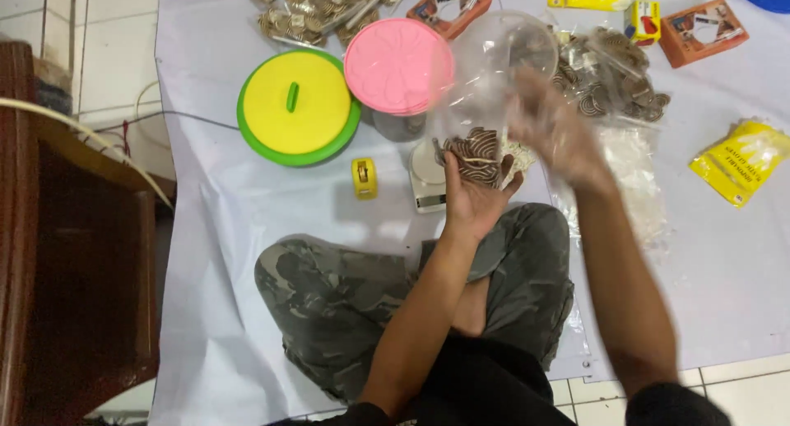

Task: Packing small snack items into plastic bags while wearing a protective glove.

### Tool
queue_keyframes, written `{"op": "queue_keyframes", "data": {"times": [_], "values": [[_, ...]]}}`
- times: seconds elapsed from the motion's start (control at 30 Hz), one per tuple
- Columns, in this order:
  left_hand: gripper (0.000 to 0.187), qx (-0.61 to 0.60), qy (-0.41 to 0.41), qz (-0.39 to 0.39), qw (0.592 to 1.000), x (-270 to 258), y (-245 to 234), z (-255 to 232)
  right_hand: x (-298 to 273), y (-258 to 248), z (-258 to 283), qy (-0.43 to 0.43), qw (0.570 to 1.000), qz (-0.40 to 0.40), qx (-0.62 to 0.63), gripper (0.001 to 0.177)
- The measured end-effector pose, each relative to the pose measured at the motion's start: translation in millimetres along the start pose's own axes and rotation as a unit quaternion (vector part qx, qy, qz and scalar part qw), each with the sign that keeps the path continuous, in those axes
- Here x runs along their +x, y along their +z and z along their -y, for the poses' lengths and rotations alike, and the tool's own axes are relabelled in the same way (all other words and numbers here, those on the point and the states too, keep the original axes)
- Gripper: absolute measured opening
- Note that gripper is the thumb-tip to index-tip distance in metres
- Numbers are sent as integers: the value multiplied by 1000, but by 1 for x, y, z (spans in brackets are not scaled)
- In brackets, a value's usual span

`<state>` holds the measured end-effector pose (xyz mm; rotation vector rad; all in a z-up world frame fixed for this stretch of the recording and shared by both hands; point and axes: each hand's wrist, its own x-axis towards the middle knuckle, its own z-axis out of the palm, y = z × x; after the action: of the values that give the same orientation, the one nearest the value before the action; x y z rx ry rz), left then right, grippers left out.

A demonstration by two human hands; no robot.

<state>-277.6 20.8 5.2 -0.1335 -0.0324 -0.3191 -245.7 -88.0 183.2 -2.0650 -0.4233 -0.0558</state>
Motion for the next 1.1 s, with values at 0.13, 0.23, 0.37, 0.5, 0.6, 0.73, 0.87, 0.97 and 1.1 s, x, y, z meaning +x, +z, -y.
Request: {"op": "queue_keyframes", "data": {"times": [0.13,0.23,0.37,0.5,0.6,0.73,0.87,0.97,1.1], "values": [[90,120,13,-128,984,-5,-8,1,-42,56,-3,96,988,-7,119,85],[94,208,30,-194,958,-9,8,6,-50,74,1,152,982,-73,87,67],[90,258,73,-201,942,-10,29,5,-54,81,-29,184,966,-161,80,32],[93,187,54,-216,957,2,-15,-30,-50,95,-37,149,968,-164,121,32],[91,85,62,-233,967,18,-66,-49,-50,95,-54,155,970,-166,85,37],[73,209,18,-277,938,31,-79,-65,-43,87,-106,195,952,-116,207,65],[83,470,-50,-337,815,34,-46,-86,-27,82,-110,262,923,-91,266,49],[76,463,-40,-407,787,65,-108,-116,-17,98,-144,301,893,-92,323,40],[66,524,-25,-438,730,81,-173,-159,-1,126,-230,302,849,-41,432,50]]}}
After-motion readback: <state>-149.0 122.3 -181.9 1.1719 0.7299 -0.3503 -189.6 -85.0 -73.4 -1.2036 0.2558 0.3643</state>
